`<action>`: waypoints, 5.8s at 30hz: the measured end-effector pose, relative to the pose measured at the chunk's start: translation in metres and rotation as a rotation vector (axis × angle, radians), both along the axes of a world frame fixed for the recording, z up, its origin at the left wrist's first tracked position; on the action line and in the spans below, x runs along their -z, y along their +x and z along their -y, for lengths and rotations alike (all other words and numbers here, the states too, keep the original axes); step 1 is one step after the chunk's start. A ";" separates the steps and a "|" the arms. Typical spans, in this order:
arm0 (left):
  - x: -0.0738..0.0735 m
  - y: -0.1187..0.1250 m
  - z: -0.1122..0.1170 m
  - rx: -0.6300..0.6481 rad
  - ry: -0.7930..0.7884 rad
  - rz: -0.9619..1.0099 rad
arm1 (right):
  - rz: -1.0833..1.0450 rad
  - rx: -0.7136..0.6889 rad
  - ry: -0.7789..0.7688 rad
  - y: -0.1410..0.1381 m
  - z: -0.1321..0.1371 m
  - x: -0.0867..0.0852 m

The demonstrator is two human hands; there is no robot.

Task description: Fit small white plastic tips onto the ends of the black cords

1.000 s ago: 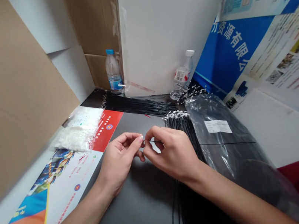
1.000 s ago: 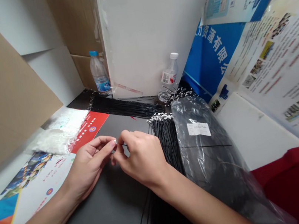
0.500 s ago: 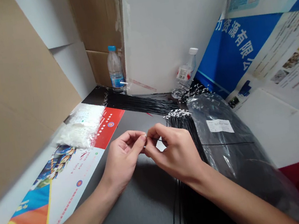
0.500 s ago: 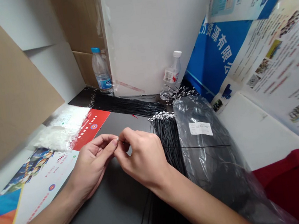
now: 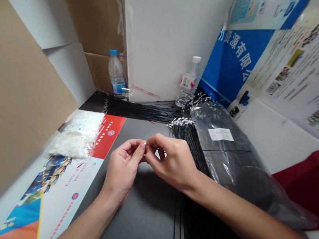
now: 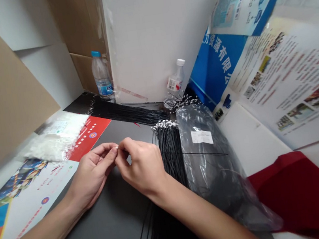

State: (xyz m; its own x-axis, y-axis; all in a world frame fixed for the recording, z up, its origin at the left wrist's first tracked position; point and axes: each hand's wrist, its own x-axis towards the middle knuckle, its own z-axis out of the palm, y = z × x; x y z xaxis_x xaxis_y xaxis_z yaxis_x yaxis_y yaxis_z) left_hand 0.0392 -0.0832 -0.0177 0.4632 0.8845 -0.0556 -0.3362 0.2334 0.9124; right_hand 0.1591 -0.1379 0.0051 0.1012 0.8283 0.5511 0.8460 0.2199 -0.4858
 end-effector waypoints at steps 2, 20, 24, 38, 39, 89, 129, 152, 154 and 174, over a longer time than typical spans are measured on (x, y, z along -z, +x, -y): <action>-0.001 0.000 0.000 -0.008 0.010 0.001 | -0.009 0.001 -0.026 -0.001 0.000 -0.001; -0.011 -0.006 -0.020 -0.118 0.121 0.079 | -0.304 -0.219 -0.697 -0.005 0.038 -0.071; -0.011 -0.010 -0.025 -0.143 0.028 0.108 | -0.423 -0.246 -0.644 -0.016 0.038 -0.057; -0.025 -0.125 -0.020 -0.129 0.728 -1.144 | 0.940 0.415 -0.719 0.054 0.002 -0.020; -0.023 -0.130 -0.022 -0.162 0.712 -1.238 | 0.946 0.428 -0.715 0.052 0.000 -0.023; 0.004 -0.126 -0.048 -0.077 0.870 -1.520 | 0.975 0.145 -0.173 0.006 -0.074 -0.158; -0.038 -0.016 -0.021 0.265 -0.005 0.021 | -0.053 -0.366 -0.403 0.036 -0.003 -0.058; -0.029 -0.025 -0.025 0.151 0.141 -0.050 | -0.436 -0.340 -0.496 0.026 -0.014 -0.042; -0.027 -0.025 -0.025 0.119 0.207 -0.081 | -0.411 -0.311 -0.482 0.025 -0.015 -0.039; -0.020 -0.024 -0.029 -0.039 0.375 -0.222 | -0.528 -0.200 -0.317 0.005 -0.019 -0.016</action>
